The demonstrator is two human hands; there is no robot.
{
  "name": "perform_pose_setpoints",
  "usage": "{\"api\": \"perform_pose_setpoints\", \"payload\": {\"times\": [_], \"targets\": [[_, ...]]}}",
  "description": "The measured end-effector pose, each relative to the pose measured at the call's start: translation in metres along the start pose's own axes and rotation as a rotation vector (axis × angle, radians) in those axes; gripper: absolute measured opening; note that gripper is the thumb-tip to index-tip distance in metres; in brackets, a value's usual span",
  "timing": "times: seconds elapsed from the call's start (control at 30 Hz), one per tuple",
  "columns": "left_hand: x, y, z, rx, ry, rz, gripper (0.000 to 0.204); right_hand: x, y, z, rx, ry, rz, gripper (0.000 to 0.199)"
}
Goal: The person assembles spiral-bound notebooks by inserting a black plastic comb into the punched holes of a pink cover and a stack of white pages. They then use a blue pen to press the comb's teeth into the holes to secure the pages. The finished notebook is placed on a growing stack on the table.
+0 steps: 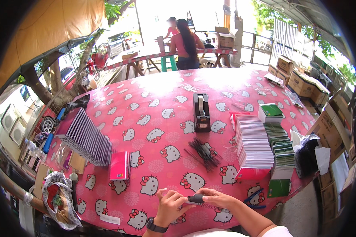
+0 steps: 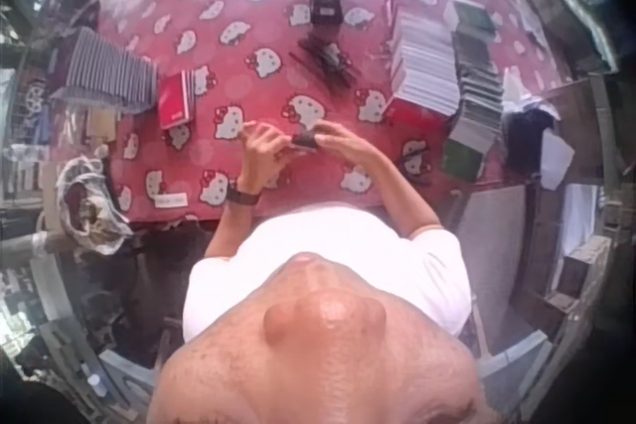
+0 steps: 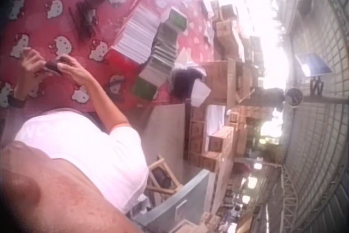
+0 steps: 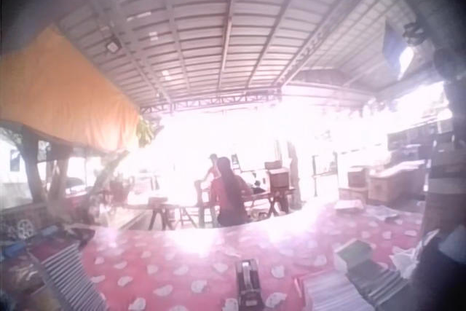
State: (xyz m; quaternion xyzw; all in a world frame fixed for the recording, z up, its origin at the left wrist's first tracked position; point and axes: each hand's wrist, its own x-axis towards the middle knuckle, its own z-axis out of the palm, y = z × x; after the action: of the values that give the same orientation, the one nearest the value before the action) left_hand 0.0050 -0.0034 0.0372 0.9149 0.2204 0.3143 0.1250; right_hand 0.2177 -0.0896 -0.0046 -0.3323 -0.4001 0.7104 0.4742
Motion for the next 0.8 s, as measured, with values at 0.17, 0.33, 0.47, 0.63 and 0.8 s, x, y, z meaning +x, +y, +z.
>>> {"api": "perform_pose_setpoints", "payload": {"times": [0.17,0.33,0.47,0.63,0.8], "targets": [[-0.001,0.005,0.001,-0.039,-0.031,0.038,0.025,-0.006,-0.013,0.007,0.019,0.036,-0.068,0.049],[-0.005,0.006,0.003,-0.042,-0.039,0.044,0.022,-0.025,-0.043,-0.004,-0.173,-0.145,-0.175,0.044],[-0.002,0.006,0.004,-0.033,-0.046,0.037,0.022,-0.02,-0.034,-0.001,-0.543,0.124,-0.12,0.038],[-0.002,0.004,0.004,-0.046,-0.053,0.031,0.024,-0.02,-0.045,-0.001,-0.409,-0.029,-0.141,0.039],[0.0,0.006,0.004,-0.089,-0.009,-0.03,0.046,-0.016,-0.049,-0.004,-0.597,0.058,-0.157,0.04]]}}
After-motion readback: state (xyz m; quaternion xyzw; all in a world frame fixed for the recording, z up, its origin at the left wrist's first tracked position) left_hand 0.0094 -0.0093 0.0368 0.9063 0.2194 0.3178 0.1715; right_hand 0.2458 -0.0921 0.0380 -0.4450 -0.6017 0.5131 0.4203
